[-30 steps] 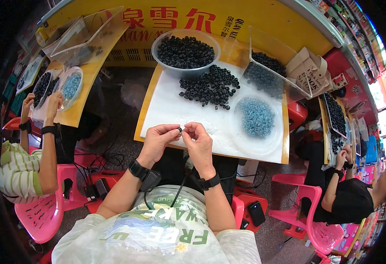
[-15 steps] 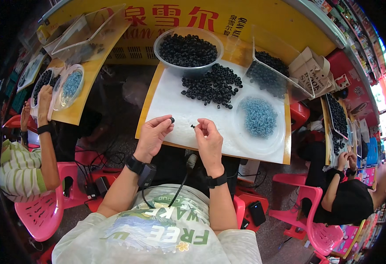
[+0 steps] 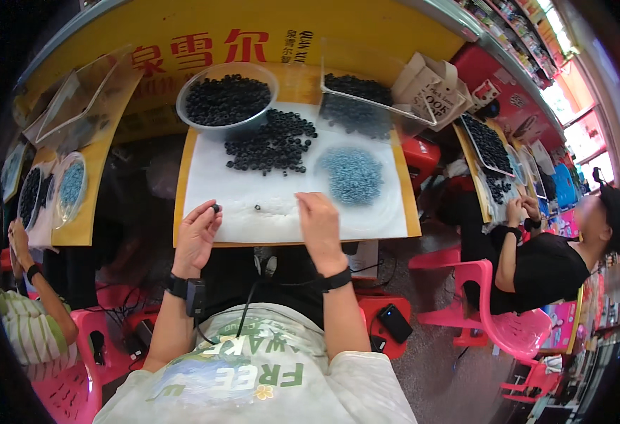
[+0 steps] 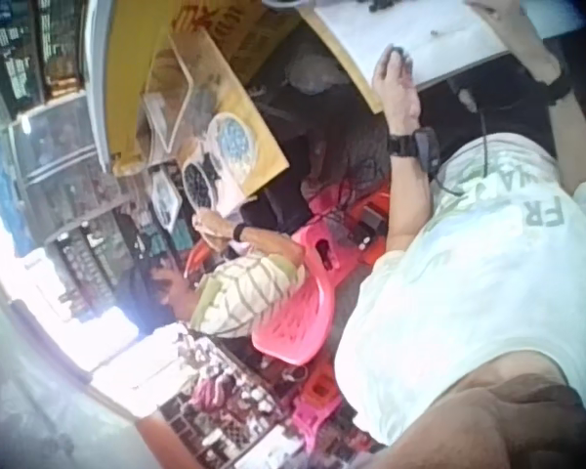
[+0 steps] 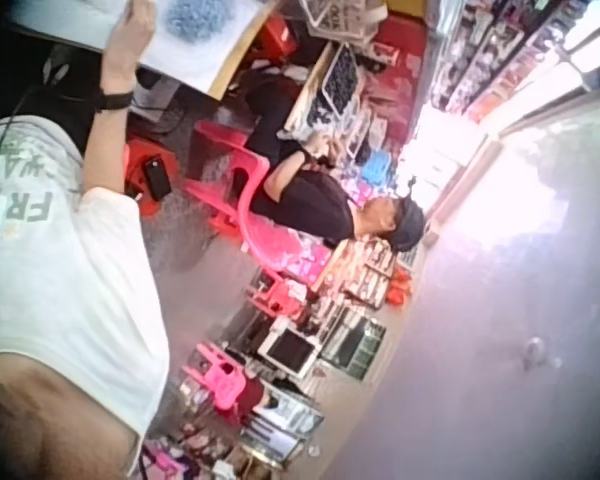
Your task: Inspecting and sorting small black rubber components at a manufacturing workshop table.
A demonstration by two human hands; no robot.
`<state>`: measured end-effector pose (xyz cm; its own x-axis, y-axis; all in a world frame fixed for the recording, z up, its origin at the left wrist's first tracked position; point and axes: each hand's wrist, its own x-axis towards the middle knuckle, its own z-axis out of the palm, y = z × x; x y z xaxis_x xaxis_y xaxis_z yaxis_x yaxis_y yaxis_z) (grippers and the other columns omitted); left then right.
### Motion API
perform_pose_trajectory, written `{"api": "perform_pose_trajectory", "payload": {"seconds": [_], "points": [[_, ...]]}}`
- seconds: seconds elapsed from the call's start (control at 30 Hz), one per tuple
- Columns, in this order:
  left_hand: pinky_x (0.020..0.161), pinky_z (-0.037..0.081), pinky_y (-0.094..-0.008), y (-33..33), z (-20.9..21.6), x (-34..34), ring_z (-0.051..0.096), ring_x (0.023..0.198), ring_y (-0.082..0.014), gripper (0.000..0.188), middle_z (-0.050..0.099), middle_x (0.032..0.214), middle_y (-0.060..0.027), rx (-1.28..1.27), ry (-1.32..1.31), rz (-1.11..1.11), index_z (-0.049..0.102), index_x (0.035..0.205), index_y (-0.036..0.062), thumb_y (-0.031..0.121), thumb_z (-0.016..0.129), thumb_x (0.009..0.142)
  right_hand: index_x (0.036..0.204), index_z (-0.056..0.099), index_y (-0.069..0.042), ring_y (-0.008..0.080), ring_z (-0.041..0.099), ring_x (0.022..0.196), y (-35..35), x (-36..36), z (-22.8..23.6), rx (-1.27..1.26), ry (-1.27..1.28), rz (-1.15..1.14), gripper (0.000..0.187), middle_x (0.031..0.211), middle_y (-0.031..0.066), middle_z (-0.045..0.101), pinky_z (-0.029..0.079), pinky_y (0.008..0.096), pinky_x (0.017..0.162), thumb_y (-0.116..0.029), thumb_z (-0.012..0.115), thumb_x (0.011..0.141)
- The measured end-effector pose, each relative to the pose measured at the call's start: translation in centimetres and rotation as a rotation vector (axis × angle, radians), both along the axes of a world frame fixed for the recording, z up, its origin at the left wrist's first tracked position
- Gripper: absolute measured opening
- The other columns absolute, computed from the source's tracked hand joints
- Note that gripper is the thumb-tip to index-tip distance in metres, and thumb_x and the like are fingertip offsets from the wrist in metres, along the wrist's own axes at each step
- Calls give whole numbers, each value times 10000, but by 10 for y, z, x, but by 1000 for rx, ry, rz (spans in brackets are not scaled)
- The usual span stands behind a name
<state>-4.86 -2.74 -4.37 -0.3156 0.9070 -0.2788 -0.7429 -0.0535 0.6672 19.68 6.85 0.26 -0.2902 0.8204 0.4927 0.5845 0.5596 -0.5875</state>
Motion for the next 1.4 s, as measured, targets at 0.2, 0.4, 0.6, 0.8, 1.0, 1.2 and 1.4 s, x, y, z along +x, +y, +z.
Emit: {"api": "perform_pose_trajectory", "payload": {"seconds": [0.2, 0.4, 0.6, 0.8, 1.0, 1.2, 1.4], "points": [[864, 567, -242, 2, 0, 3, 661, 923, -152, 262, 678, 1047, -116, -9, 20, -21, 610, 1208, -51, 33, 616, 960, 965, 727, -18, 356, 659, 862, 34, 133, 0, -17, -169, -339, 154, 946, 189, 674, 522, 413, 753, 6, 618, 860], [851, 571, -246, 0, -1, 4, 666, 921, -145, 254, 684, 1039, -109, 2, 54, -34, 618, 1202, -38, 42, 619, 961, 997, 727, -37, 344, 602, 988, 47, 161, -18, 65, -334, -146, 212, 1034, 147, 661, 487, 422, 894, 35, 588, 854], [838, 579, -261, 0, -5, 2, 677, 915, -155, 233, 691, 1032, -108, 16, 39, -38, 633, 1180, -28, 37, 625, 957, 996, 713, -20, 346, 611, 1004, 41, 172, -13, -6, -264, -178, 197, 1019, 159, 659, 493, 417, 875, 35, 580, 863], [832, 583, -261, 1, -5, 4, 679, 909, -155, 233, 691, 1033, -108, 11, 29, -40, 633, 1181, -28, 37, 624, 957, 947, 719, -3, 325, 663, 846, 35, 182, -9, -56, -249, -259, 127, 925, 166, 683, 518, 386, 765, -6, 628, 859], [831, 583, -260, -1, -4, 4, 677, 907, -153, 229, 690, 1027, -107, 13, 36, -39, 634, 1180, -25, 38, 619, 961, 922, 723, -5, 345, 660, 857, 42, 176, -1, -76, -253, -339, 114, 902, 174, 687, 517, 407, 782, -58, 704, 822], [832, 580, -259, 0, -5, 3, 674, 915, -150, 236, 690, 1033, -108, 14, 39, -41, 627, 1188, -24, 42, 616, 962, 901, 726, -1, 331, 660, 879, 63, 177, -7, -86, -266, -329, 122, 895, 167, 691, 512, 403, 807, -76, 723, 805], [840, 576, -252, 1, -6, 3, 669, 929, -146, 253, 687, 1053, -114, 17, 47, -50, 614, 1206, -30, 48, 614, 965, 892, 726, -1, 321, 659, 892, 78, 176, -22, -126, -280, -309, 143, 896, 166, 686, 509, 402, 822, -99, 739, 789]]}}
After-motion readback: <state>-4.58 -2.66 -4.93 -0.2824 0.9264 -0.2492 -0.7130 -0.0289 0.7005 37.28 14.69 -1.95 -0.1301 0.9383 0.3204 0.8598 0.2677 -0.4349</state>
